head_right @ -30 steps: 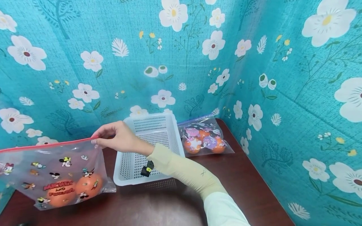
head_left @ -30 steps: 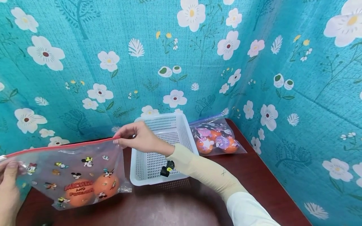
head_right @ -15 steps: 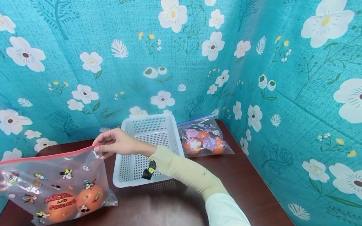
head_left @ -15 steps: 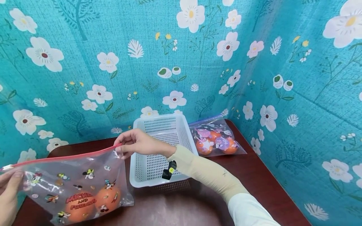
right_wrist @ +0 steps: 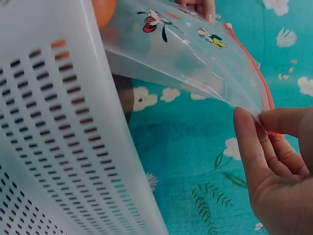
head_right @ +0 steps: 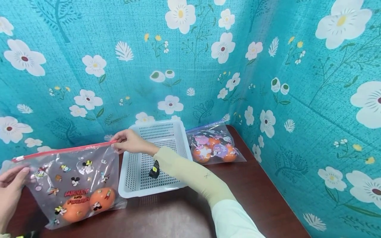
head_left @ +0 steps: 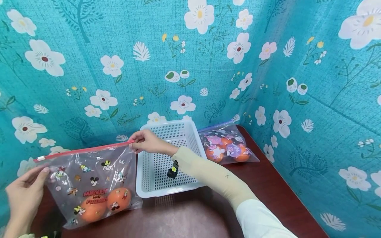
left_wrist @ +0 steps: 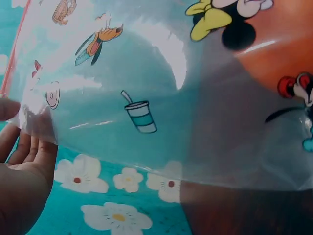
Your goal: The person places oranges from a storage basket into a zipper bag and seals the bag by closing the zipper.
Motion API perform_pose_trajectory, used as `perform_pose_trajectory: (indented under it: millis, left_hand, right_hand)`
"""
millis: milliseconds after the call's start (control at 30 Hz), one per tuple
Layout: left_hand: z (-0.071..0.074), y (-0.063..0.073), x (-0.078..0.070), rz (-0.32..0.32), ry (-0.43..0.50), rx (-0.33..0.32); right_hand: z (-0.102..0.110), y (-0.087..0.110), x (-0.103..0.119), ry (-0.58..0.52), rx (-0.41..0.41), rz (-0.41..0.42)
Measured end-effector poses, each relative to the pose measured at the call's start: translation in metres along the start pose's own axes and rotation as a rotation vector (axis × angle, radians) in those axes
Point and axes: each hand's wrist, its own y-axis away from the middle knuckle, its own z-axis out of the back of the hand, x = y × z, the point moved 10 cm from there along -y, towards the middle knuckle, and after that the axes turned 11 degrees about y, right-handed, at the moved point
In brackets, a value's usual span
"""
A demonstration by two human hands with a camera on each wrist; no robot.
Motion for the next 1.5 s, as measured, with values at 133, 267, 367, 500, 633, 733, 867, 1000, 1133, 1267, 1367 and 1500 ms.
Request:
perform_pose_trajectory:
  millis: [133, 267, 367, 500, 633, 733, 867, 1000, 1133, 1267, 1367, 1500]
  left_hand:
    - [-0.018, -0.009, 0.013, 0.078, -0.065, 0.130]
    - [-0.024, -0.014, 0.029, 0.112, -0.123, 0.211]
    - [-0.026, -0.018, 0.042, 0.143, -0.186, 0.270]
    - [-0.036, -0.020, 0.055, 0.176, -0.284, 0.429]
    - [-0.043, -0.018, 0.058, 0.129, -0.324, 0.525]
    - [-0.045, -0.017, 0.056, 0.085, -0.311, 0.524]
    - [-0.045, -0.019, 0.054, 0.073, -0.298, 0.477]
    - [-0.046, -0.022, 0.054, 0.083, -0.287, 0.431]
    - [-0.047, -0.024, 0.054, 0.060, -0.276, 0.399]
    - [-0.050, -0.027, 0.053, 0.032, -0.257, 0.406]
    - [-0.052, -0.030, 0.054, 0.024, -0.260, 0.419]
    - [-0.055, -0.034, 0.053, 0.003, -0.280, 0.416]
  right_hand:
    - [0.006, -0.009, -0.005, 0.004, -0.040, -0.020]
    - [0.012, -0.016, -0.010, 0.042, -0.083, -0.029]
    - [0.017, -0.021, -0.014, 0.064, -0.120, -0.029]
    - [0.024, -0.026, -0.018, 0.034, -0.184, -0.032]
    - [0.029, -0.028, -0.026, 0.005, -0.250, -0.039]
    - [0.030, -0.028, -0.035, 0.003, -0.275, -0.065]
    - [0.022, -0.025, -0.046, 0.001, -0.217, -0.122]
    - [0.007, -0.022, -0.052, 0.046, -0.108, -0.146]
    - [0.000, -0.023, -0.053, 0.112, -0.095, -0.131]
    - [0.003, -0.026, -0.051, 0.198, -0.151, -0.113]
    - [0.006, -0.030, -0.052, 0.220, -0.191, -0.111]
    - [0.009, -0.037, -0.058, 0.198, -0.236, -0.110]
